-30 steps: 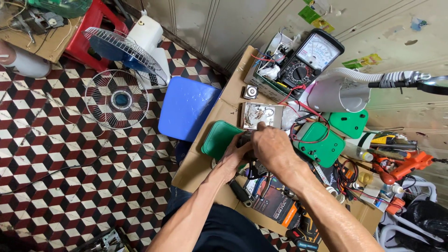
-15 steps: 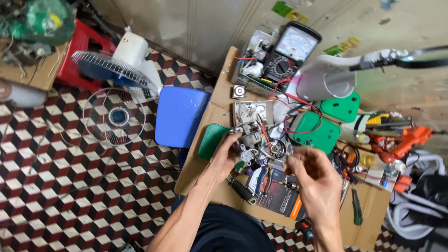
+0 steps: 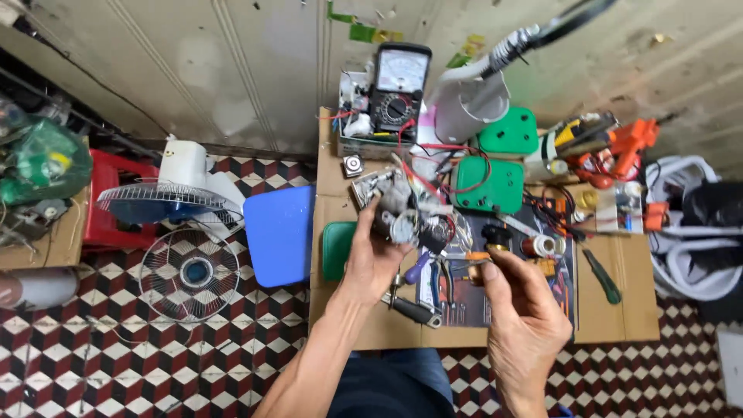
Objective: The person pours liquid from a plastic bottle onto a motor component and then uses a hammer to tap the part. They proceed to assemble the motor housing and use a cordless drill to tighten screws, completing the assembly of the electrical motor.
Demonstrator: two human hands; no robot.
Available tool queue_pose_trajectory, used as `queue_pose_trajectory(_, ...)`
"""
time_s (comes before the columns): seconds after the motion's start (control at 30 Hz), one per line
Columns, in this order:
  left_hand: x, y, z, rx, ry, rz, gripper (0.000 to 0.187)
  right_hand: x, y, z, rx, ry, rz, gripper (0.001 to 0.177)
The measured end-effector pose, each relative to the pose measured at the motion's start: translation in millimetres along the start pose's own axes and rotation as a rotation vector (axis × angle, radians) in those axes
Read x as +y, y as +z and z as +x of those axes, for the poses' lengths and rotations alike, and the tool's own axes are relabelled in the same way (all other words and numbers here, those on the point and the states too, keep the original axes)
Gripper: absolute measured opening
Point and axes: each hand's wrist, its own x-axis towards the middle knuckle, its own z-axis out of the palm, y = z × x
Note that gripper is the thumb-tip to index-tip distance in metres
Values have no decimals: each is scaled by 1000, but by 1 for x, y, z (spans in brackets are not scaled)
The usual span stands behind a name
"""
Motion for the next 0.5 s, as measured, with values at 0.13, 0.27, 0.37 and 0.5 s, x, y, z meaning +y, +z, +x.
queue_pose_trajectory(0.13,0,32,-6,-12,43,21,38,4,6,-16,-14,-115,39,15)
queue_pose_trajectory(0.27,-3,39,0,32,43,115,39,31,7,-11,3,-102,-23,14)
queue_pose_trajectory(0.37,4,24,3,69,30,156,42,55,-13,-23,127,-11,-20,16)
queue_pose_trajectory(0.5,37,12,1,41,78,299,52,136,-42,-49,127,184,-143,22)
